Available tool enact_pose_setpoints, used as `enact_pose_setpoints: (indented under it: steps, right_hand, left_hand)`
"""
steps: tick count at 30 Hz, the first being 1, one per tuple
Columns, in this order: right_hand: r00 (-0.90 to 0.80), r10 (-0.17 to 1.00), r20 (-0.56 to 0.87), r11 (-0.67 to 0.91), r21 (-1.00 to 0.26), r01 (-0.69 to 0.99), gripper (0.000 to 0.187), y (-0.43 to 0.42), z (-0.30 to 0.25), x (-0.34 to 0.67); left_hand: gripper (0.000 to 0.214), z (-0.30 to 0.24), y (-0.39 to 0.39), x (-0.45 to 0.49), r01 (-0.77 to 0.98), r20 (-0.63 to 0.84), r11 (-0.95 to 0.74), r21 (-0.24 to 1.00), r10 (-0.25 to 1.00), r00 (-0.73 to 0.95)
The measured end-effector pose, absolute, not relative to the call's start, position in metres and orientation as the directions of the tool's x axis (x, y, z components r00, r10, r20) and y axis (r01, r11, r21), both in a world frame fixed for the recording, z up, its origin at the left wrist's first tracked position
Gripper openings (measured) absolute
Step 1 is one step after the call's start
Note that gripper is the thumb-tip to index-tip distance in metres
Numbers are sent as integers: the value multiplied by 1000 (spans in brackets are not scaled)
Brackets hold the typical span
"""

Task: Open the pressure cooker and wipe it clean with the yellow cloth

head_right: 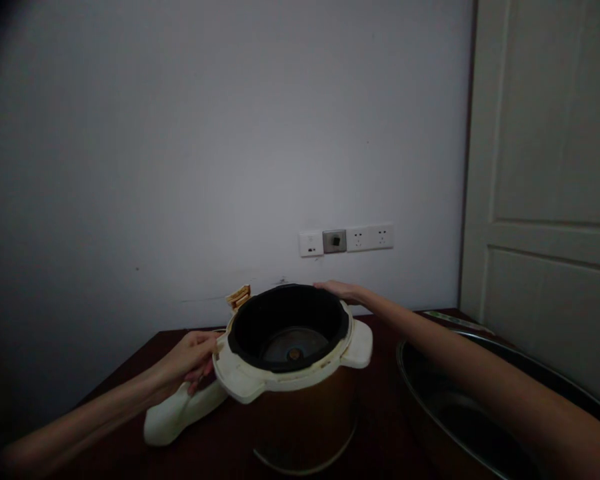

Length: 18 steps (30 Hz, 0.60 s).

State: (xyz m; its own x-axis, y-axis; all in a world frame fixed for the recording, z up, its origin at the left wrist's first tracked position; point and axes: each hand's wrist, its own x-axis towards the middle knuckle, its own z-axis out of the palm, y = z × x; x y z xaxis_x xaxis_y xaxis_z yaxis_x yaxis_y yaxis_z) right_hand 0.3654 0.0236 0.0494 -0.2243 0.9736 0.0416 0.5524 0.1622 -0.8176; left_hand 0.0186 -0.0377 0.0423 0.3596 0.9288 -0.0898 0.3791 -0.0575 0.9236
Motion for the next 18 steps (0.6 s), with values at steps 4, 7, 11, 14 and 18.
enact_pose_setpoints:
  steps: [4, 7, 11, 14, 18]
  right_hand:
    - [-159, 982, -100, -16, -888, 460, 46, 31, 39, 373]
    - [-66, 989, -132, -97, -917, 388, 43, 33, 30, 377]
    - [-7, 995, -100, -87, -902, 424, 43, 26, 28, 375]
    - [21, 990, -137, -132, -886, 444, 45, 11, 32, 370]
    - [38, 975, -217, -212, -873, 440, 48, -14, 37, 363]
  left_hand:
    - [33, 43, -25, 15, 421, -79, -93, 902, 924, 374]
    - [27, 45, -14, 12, 448, -84, -108, 887, 917, 389]
    - [20, 49, 4, 3, 479, -95, -144, 866, 893, 440]
    - [23, 53, 21, -7, 503, -131, -165, 849, 855, 502]
    - [35, 53, 42, -15, 485, -152, -176, 857, 812, 563]
